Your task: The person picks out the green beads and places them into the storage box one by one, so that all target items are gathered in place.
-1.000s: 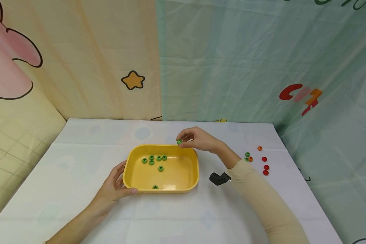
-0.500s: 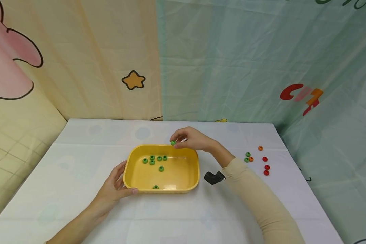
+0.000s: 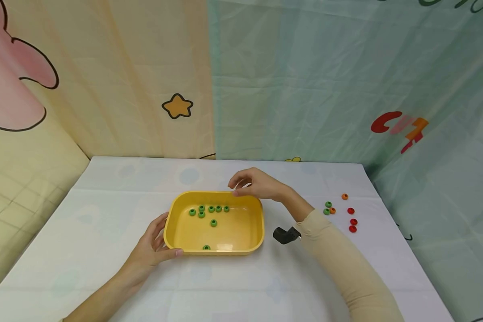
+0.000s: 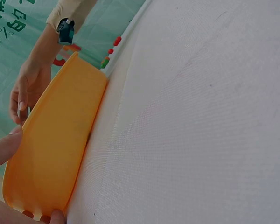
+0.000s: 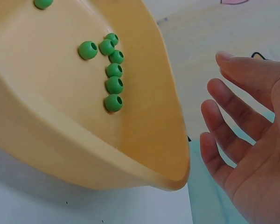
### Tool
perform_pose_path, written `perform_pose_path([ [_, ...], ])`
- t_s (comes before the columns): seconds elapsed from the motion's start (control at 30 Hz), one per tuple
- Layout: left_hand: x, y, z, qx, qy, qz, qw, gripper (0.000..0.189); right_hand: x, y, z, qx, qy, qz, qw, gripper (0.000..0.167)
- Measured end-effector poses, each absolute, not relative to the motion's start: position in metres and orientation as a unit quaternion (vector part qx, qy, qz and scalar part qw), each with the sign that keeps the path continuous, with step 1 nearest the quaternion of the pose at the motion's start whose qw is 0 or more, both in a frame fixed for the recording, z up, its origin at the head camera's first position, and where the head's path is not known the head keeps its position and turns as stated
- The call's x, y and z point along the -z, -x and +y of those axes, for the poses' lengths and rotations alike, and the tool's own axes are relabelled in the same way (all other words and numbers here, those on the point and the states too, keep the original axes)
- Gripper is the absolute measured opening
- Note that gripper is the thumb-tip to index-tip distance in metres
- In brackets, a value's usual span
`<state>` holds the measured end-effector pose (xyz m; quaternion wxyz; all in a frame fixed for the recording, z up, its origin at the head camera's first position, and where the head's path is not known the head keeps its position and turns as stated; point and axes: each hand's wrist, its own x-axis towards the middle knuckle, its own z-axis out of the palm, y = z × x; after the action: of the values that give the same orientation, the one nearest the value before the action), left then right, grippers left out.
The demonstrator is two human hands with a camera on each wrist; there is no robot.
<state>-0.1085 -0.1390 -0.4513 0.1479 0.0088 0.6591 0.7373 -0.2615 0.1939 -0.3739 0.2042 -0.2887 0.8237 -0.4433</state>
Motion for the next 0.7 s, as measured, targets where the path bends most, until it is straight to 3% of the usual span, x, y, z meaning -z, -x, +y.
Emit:
perform_pose_path([
  [0.7, 0.450, 0.108, -0.139, -0.735, -0.004, 0.662, 0.149, 0.111, 0.376, 0.255, 0.250, 0.446, 0.241, 0.844, 0.176, 0.020],
])
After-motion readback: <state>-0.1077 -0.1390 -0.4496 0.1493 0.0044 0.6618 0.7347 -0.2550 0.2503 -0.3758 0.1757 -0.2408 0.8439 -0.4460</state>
